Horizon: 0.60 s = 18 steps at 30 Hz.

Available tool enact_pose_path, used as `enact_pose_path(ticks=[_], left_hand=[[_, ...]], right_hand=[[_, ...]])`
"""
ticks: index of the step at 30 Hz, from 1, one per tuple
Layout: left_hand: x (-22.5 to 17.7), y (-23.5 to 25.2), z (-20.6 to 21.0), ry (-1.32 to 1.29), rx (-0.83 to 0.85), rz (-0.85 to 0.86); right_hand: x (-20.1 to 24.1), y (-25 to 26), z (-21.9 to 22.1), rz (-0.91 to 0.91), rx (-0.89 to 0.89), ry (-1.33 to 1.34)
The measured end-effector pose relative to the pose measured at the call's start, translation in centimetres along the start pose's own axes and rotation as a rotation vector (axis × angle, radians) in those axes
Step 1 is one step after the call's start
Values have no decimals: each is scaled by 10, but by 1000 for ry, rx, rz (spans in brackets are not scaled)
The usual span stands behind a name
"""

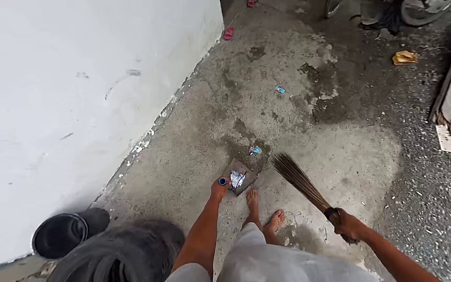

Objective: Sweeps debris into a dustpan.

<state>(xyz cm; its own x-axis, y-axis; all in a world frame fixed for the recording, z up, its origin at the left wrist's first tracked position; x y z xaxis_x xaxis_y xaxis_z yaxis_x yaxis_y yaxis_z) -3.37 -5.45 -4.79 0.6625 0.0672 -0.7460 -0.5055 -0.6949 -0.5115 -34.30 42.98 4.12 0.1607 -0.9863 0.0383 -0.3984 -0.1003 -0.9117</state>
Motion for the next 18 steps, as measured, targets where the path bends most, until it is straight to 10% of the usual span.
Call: enact_pose_path(ticks=[9, 18], left_hand=[[2, 89, 21, 51, -1, -49], [12, 107, 36, 30, -8, -37]], right_hand=[[189, 107, -92, 31, -180, -354], [266, 142, 34, -25, 117, -398]])
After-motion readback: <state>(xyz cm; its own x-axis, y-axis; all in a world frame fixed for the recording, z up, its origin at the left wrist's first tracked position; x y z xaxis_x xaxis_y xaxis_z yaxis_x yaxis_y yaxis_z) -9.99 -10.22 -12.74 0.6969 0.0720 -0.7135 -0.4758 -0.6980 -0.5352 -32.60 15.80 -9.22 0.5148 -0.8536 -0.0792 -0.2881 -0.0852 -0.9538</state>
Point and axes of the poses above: each hand's wrist, its own y-axis towards the middle knuckle, its own z-axis out of the palm, x = y × z, the point moved 8 cm from there along y, towards the middle knuckle, and after that the axes turned 7 degrees about z, right-handed, at the moved point
